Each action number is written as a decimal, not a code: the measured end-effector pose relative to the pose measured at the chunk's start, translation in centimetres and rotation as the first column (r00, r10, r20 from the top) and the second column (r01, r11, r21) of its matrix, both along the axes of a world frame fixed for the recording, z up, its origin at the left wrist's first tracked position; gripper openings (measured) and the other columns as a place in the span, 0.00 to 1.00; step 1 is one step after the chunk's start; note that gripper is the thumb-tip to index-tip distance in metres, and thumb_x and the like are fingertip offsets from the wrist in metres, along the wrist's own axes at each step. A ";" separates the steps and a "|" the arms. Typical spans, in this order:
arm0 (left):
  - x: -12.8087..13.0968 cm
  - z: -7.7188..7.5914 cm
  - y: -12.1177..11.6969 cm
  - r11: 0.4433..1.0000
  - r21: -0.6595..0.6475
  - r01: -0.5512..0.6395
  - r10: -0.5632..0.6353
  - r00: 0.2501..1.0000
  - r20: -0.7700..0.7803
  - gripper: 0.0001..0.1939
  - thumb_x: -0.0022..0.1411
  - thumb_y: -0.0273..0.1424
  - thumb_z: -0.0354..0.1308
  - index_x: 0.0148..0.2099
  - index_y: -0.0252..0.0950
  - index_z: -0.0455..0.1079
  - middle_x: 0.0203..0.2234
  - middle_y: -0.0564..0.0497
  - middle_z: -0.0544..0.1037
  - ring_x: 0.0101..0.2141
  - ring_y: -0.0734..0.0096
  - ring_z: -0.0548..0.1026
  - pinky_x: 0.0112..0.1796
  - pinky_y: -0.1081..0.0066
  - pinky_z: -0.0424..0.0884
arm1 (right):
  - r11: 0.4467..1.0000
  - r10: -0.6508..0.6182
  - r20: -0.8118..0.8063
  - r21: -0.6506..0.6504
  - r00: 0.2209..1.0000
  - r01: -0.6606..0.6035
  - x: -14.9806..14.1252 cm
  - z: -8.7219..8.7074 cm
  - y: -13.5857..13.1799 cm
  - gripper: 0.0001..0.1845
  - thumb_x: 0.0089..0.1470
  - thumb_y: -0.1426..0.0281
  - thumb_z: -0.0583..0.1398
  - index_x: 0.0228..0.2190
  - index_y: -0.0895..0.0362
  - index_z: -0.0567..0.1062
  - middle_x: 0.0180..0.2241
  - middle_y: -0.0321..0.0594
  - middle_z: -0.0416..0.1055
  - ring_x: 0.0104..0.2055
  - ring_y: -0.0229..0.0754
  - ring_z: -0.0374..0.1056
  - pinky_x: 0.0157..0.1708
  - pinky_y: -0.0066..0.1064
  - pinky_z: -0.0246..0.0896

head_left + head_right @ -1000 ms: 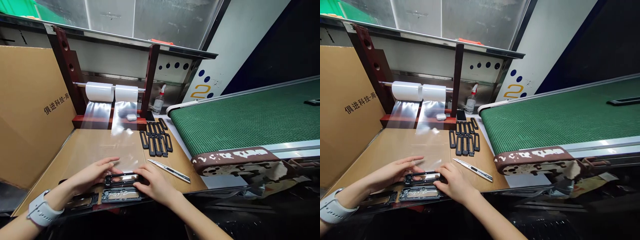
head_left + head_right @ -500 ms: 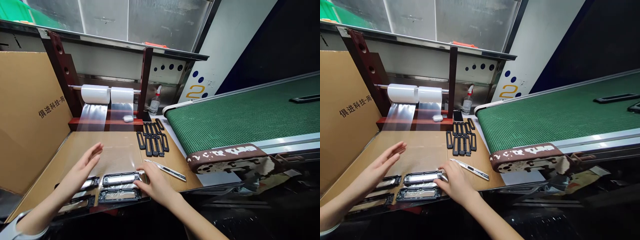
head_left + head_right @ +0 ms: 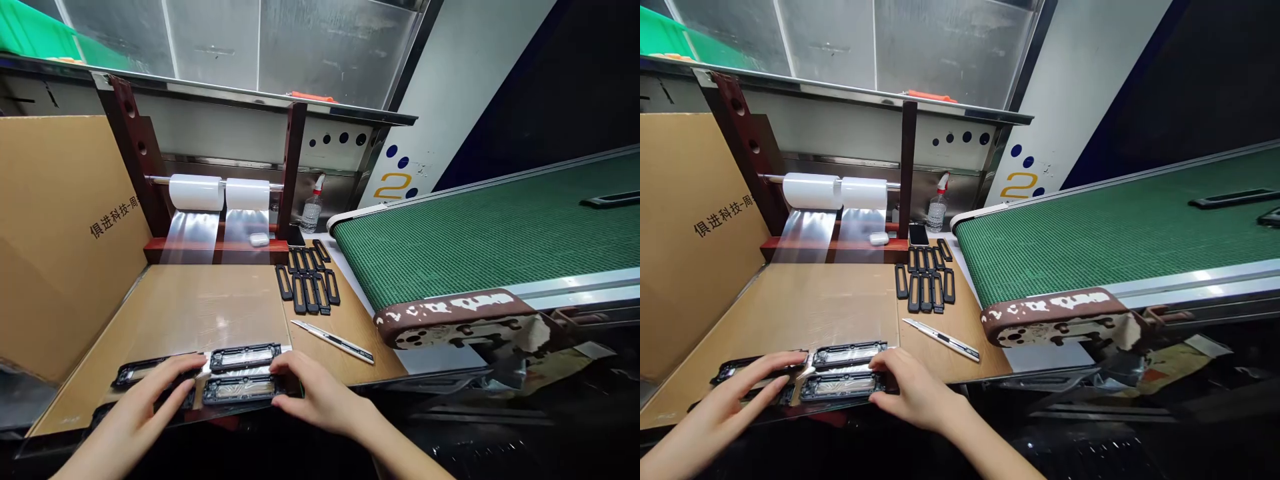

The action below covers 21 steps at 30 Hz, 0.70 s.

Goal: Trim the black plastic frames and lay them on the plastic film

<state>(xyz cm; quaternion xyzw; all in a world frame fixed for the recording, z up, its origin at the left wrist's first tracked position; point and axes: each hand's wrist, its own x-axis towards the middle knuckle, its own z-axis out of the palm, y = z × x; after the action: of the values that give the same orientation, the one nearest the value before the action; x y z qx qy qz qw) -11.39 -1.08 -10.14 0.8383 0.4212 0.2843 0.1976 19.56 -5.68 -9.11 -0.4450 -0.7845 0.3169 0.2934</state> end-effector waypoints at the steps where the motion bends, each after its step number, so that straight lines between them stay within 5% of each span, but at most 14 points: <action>1: 0.0 -0.3 0.0 0.999 0.049 0.018 -0.016 1.000 -0.026 0.15 0.64 0.40 0.52 0.53 0.51 0.68 0.49 0.56 0.77 0.48 0.72 0.75 0.48 0.74 0.69 | 1.000 0.000 -0.004 -0.003 1.000 0.000 0.1 0.0 0.0 0.19 0.47 0.78 0.65 0.40 0.56 0.68 0.41 0.39 0.69 0.44 0.41 0.66 0.45 0.32 0.62; 9: 0.4 -2.3 0.0 0.927 0.349 0.135 -0.012 0.942 -0.334 0.14 0.63 0.44 0.53 0.49 0.50 0.69 0.55 0.53 0.72 0.56 0.62 0.68 0.50 0.58 0.72 | 0.998 -0.037 0.013 -0.041 0.999 0.037 0.0 0.3 -0.4 0.18 0.47 0.78 0.65 0.41 0.56 0.69 0.40 0.38 0.70 0.42 0.40 0.66 0.44 0.31 0.63; 13: 0.5 -1.6 0.6 0.818 0.525 0.233 -0.008 0.919 -0.394 0.14 0.61 0.45 0.55 0.46 0.47 0.71 0.51 0.51 0.76 0.52 0.59 0.73 0.43 0.60 0.76 | 0.997 -0.061 0.051 0.051 0.997 0.058 0.0 0.5 -0.3 0.19 0.45 0.75 0.69 0.39 0.56 0.71 0.39 0.37 0.72 0.40 0.40 0.68 0.42 0.29 0.65; 15: 0.3 -1.7 0.8 0.777 0.567 0.273 -0.018 0.910 -0.414 0.16 0.60 0.45 0.56 0.47 0.46 0.71 0.50 0.50 0.77 0.50 0.59 0.75 0.41 0.61 0.77 | 0.975 -0.192 0.055 0.127 0.980 0.184 0.9 0.4 0.6 0.16 0.46 0.71 0.69 0.38 0.54 0.72 0.38 0.37 0.72 0.40 0.41 0.69 0.42 0.30 0.66; 18: -0.2 -2.8 0.9 0.799 0.555 0.233 0.000 0.922 -0.388 0.17 0.61 0.45 0.55 0.50 0.47 0.70 0.52 0.50 0.74 0.52 0.58 0.73 0.43 0.59 0.76 | 0.831 -0.525 0.033 0.233 0.850 0.505 3.8 -0.1 3.1 0.12 0.58 0.70 0.57 0.45 0.57 0.70 0.45 0.46 0.70 0.49 0.47 0.66 0.51 0.41 0.62; 21: -0.8 -4.7 1.1 0.856 0.482 0.187 0.007 0.928 -0.373 0.20 0.62 0.44 0.55 0.56 0.49 0.65 0.58 0.51 0.68 0.57 0.58 0.67 0.48 0.56 0.74 | 0.662 -0.735 0.049 0.267 0.676 0.700 7.5 -1.0 5.9 0.23 0.58 0.76 0.51 0.55 0.63 0.61 0.55 0.57 0.60 0.60 0.54 0.56 0.59 0.51 0.50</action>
<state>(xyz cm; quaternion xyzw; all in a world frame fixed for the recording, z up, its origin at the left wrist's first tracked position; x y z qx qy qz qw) -12.18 0.00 -14.83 0.9172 0.3194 0.2167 -0.0986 27.04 0.23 -10.14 -0.7051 -0.5953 0.0487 0.3823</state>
